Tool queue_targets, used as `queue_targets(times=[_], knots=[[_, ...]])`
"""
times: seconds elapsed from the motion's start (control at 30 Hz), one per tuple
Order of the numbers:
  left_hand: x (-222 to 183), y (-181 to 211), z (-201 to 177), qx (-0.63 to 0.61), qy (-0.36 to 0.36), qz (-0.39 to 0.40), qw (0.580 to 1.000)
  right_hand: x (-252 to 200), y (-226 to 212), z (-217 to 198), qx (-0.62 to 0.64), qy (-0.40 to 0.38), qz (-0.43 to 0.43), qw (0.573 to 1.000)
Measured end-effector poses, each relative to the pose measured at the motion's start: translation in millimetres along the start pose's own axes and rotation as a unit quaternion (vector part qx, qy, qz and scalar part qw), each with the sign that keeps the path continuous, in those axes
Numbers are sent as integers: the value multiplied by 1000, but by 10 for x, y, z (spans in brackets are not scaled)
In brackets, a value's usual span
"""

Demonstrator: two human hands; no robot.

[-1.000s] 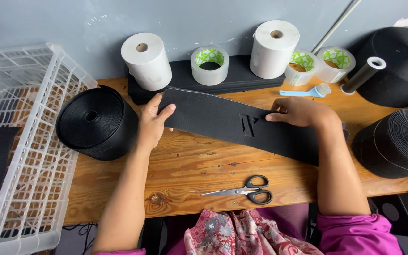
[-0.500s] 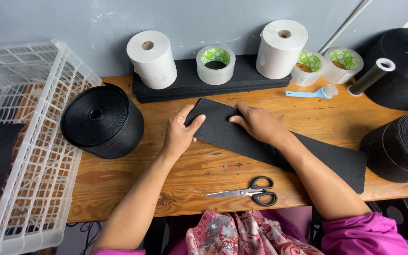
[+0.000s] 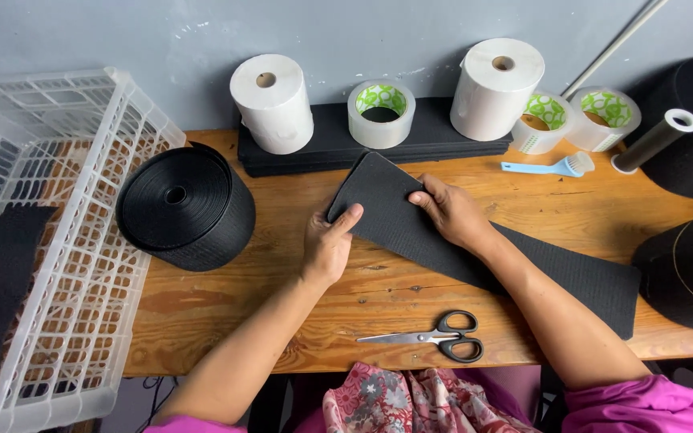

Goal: Trimming the edges of a black synthetic strap using scissors to remove excess material and imperfections.

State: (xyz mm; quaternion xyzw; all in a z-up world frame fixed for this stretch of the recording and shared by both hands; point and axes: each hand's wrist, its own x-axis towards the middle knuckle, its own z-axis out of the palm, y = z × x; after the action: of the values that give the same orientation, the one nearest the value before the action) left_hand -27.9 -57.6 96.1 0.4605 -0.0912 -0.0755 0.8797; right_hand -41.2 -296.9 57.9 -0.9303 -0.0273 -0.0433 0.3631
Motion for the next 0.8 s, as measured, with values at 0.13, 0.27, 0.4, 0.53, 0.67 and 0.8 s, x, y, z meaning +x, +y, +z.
queue_targets(times=[0.13, 0.27, 0.4, 0.53, 0.67, 0.8], knots=[[97, -795, -618, 99, 5, 32, 995, 32, 153, 71, 18, -1, -8, 1000], [-102, -168, -152, 171, -6, 85, 982, -10, -109, -34, 53, 15, -26, 998], [-167, 144, 143, 196, -36, 116, 973, -44, -255, -83, 75, 44, -45, 995], [-163, 28, 80, 200, -31, 129, 971, -30, -103, 10, 73, 57, -39, 995], [-184, 35, 95, 208, -29, 138, 968, -22, -74, 56, 87, 75, -50, 992], [-196, 117, 138, 206, -37, 137, 968, -30, -119, 58, 102, 88, -54, 989]])
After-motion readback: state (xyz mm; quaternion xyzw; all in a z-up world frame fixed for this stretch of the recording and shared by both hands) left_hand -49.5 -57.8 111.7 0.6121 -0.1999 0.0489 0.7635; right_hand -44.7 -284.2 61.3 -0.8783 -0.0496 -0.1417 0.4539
